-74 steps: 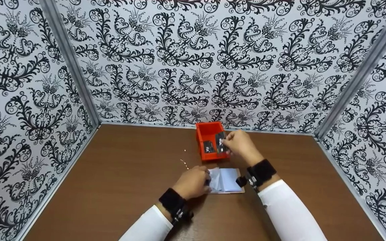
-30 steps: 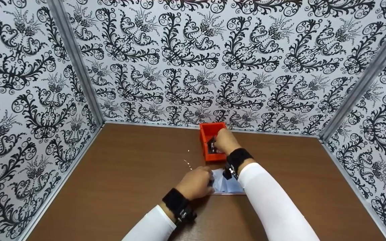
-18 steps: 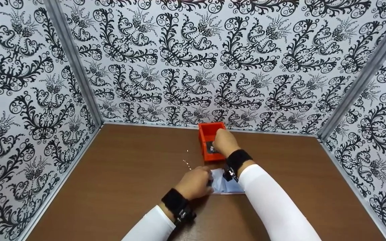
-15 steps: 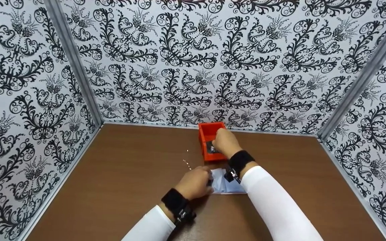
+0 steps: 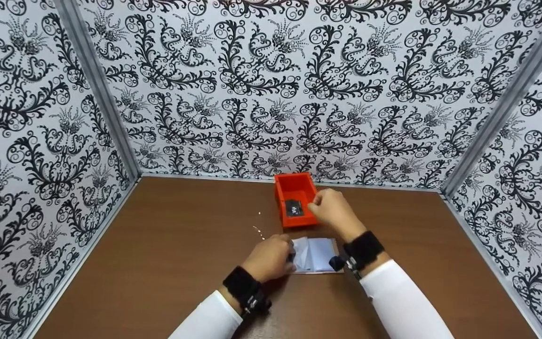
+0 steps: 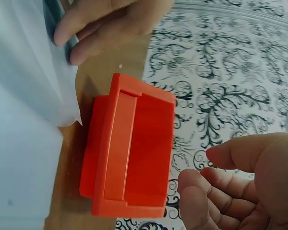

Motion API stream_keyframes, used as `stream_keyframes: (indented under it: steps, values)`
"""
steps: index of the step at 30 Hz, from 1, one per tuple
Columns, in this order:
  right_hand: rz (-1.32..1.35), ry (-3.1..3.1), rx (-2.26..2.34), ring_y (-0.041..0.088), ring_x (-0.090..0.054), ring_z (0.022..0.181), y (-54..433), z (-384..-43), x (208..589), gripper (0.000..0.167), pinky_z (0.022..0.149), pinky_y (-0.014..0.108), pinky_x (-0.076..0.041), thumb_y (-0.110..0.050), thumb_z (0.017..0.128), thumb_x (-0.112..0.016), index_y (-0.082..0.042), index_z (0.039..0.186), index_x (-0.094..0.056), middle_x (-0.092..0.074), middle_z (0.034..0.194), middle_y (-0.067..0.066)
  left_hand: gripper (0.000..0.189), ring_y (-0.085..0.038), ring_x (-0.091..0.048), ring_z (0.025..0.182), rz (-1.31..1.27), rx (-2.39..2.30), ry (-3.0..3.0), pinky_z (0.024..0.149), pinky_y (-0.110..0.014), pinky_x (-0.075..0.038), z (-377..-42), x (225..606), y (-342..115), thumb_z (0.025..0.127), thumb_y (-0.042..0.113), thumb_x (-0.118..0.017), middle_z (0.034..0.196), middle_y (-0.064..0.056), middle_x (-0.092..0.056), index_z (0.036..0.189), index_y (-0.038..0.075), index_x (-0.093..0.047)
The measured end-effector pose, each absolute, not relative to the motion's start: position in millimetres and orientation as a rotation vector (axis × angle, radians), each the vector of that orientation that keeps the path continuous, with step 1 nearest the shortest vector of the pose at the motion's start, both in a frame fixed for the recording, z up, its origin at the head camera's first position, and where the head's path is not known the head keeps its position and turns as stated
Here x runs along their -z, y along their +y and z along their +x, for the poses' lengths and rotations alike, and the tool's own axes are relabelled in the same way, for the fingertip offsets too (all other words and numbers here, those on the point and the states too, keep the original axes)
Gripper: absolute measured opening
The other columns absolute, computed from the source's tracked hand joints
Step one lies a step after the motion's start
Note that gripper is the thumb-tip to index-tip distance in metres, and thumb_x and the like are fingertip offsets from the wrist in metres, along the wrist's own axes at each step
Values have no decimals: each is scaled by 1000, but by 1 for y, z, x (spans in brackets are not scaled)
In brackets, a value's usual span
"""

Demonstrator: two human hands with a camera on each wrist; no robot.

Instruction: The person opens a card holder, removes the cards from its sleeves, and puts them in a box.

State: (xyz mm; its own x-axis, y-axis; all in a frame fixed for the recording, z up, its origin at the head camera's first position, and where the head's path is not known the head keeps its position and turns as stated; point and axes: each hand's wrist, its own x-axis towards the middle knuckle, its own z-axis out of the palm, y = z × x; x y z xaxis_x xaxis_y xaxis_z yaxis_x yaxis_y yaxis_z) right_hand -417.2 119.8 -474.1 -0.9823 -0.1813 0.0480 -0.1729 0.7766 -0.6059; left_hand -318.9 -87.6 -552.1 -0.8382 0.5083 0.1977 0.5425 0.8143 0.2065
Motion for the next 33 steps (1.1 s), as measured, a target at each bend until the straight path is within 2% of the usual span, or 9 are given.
stream_keyframes:
  steps: [7,11,14,18,24,33]
  values:
    - [-289,2888,1052,14,-62,64,136,-395,487,21,57,25,-51,-18,102,-77,-11,82,-73,-73,81,7,19,-23,-72,96,-821,395,-2882,78,-41,-63,-320,552,-87,86,31,-97,105,-1,-73,94,19,-85]
    - [-265,2786,1123,16,-67,63,141,-383,497,18,56,25,-55,-17,102,-78,-9,87,-75,-77,86,13,21,-23,-72,97,-809,385,-2890,78,-42,-64,-321,553,-86,86,33,-97,106,0,-73,96,19,-85]
    - [-280,2737,1137,16,-70,62,144,-378,506,17,56,26,-58,-16,102,-81,-7,88,-76,-77,82,11,21,-23,-73,99,-811,374,-2884,80,-41,-64,-320,554,-86,86,33,-97,107,0,-74,97,19,-85]
    - [-355,2719,1095,15,-71,62,149,-373,516,19,57,26,-59,-16,97,-87,-9,83,-76,-75,75,5,22,-22,-73,102,-831,377,-2860,83,-40,-65,-321,556,-86,85,32,-98,108,0,-74,98,19,-87]
    - [-456,2719,994,12,-66,64,154,-370,525,19,59,24,-54,-13,86,-93,-11,81,-75,-73,75,1,22,-21,-72,103,-831,370,-2872,84,-40,-64,-322,557,-87,86,33,-98,109,1,-73,99,19,-86]
    - [-520,2772,894,12,-56,62,156,-372,537,19,58,25,-46,-2,75,-87,-12,78,-71,-61,69,-4,21,-21,-73,104,-841,362,-2866,85,-40,-64,-322,557,-87,87,33,-97,112,0,-75,99,20,-86]
